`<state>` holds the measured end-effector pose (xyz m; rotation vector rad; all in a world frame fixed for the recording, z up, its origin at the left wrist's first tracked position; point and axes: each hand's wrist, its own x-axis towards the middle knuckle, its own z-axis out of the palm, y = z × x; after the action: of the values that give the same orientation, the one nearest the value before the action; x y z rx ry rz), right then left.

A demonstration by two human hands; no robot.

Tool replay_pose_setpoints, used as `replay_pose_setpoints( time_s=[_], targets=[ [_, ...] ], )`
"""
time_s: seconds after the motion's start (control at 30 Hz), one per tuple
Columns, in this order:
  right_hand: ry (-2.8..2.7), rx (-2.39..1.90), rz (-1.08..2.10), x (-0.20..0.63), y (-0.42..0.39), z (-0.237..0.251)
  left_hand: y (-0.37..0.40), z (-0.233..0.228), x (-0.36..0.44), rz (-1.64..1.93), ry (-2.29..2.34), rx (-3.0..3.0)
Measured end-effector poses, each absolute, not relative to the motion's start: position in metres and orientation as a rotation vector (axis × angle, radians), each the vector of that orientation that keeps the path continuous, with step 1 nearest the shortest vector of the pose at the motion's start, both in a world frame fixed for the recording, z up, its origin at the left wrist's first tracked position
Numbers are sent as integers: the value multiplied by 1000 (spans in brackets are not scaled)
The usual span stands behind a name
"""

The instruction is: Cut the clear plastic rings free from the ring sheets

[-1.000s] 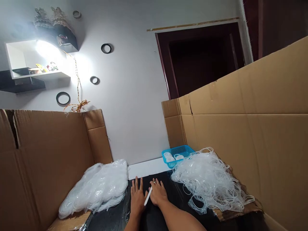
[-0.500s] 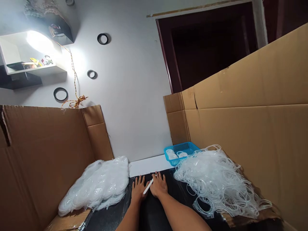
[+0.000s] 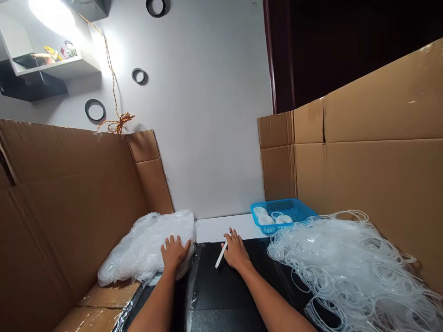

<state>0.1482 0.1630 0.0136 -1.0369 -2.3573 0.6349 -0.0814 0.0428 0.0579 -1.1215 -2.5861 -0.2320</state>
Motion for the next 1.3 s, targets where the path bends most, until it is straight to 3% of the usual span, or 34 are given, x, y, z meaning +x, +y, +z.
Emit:
replay_pose_setpoints(
  time_s=[0.3,0.67,1.3],
  targets=[
    [-2310,-928,782,159,156,9,14,88,-128,-267,-2493,-1517],
    [-2381,-858,854,168,147,7,12,48,-97,-390,-2390,-1320],
    [-2439,-828,868,170,144,17,13,42,-91,-650,-2332,-1345]
  ],
)
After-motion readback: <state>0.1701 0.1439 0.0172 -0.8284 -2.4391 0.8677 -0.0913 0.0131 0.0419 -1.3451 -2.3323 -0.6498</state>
